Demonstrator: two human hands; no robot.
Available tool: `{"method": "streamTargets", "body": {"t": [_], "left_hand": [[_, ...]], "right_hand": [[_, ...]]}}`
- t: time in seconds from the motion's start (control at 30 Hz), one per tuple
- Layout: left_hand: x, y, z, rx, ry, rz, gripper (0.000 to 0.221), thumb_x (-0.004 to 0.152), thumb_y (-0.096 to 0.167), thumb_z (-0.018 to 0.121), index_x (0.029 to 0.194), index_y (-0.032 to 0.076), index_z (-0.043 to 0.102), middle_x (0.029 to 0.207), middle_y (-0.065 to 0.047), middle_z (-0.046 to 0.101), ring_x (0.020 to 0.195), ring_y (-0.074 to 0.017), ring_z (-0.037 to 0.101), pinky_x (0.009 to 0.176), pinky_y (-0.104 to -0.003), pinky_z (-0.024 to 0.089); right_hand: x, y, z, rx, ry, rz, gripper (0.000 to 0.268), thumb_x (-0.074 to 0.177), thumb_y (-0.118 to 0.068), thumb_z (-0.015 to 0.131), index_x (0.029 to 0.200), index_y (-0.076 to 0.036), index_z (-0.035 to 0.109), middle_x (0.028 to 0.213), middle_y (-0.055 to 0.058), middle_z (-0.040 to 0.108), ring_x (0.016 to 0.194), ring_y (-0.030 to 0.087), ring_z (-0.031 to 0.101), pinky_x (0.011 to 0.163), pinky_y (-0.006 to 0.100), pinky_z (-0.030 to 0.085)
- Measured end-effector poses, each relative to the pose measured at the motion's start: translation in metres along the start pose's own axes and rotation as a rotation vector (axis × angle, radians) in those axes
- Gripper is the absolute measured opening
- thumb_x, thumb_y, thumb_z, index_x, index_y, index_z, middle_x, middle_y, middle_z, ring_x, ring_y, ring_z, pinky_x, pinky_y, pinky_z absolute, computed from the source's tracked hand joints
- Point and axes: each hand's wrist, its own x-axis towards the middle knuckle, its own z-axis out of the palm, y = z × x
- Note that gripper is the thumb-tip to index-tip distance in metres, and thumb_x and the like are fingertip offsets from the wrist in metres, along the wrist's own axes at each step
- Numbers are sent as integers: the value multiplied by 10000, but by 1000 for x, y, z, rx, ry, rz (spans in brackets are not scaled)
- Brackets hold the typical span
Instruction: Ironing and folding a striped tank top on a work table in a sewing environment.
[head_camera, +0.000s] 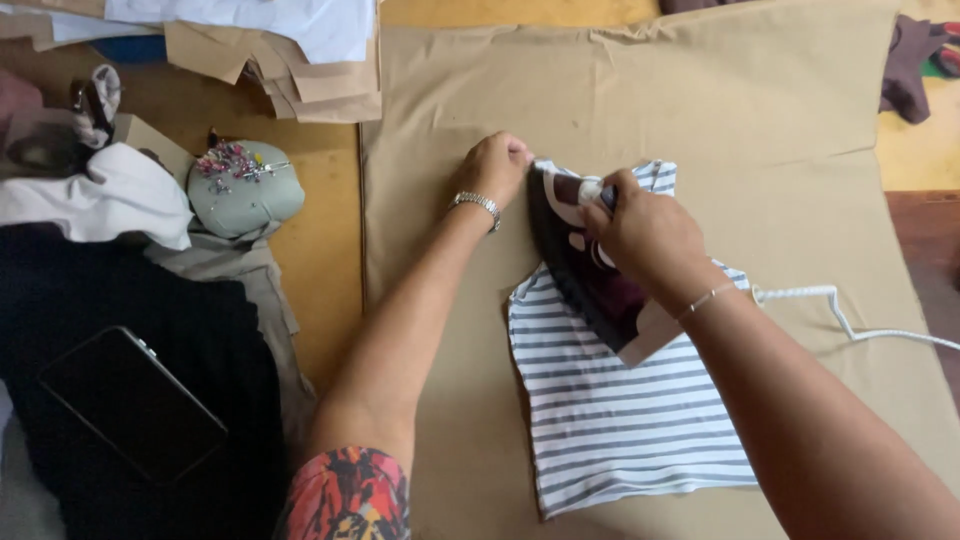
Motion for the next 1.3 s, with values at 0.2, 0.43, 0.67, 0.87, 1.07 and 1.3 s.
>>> {"method": "streamTargets", "body": {"t": [0.2,0.43,0.67,0.87,1.07,1.3], "left_hand": [[-146,-8,-11,-51,-155,83,395,932,457,670,1131,117,654,1094,-143,731,1139,-347,684,922,-493,558],[-173,-45,36,17,-195,117,237,957,359,614,1124,191,617,1083,-84,618,1138,-334,668,941,-426,545],[-211,-31,4,-80,-104,-42,245,969,213,543,1198,160,472,1091,-147,736,1123,-348,703,945,-479,572],[-308,-33,34,7,265,123,176,957,267,647,1065,129,627,904,-130,756,894,-340,745,754,-463,592],[-399,-34,94,41,185,108,411,912,441,691,1157,129,579,1090,-93,632,988,-326,630,833,-463,492],[-407,-30,124,-125,38,-166,367,898,391,694,1141,142,579,882,-55,743,835,-321,717,698,-485,533]], "right_hand": [[-6,4,-9,29,-62,-39,509,1013,-515,549,1369,-155,498,1053,326,723,1054,518,696,920,583,542],[-72,48,0,37,-237,28,546,933,-494,619,1410,-278,463,976,318,761,987,516,725,903,566,562],[-123,12,1,58,-310,-63,482,935,-411,642,1385,-307,504,927,253,782,901,443,770,805,511,599],[-125,14,4,-48,-251,-189,457,958,-477,589,1365,-296,484,983,195,770,932,395,762,822,486,607],[-114,34,7,-134,-189,-150,526,927,-624,546,1339,-305,472,1037,136,756,960,448,697,752,552,521],[-117,65,6,-103,-155,-324,466,933,-498,621,1311,-250,506,858,167,759,826,443,698,715,511,506]]}}
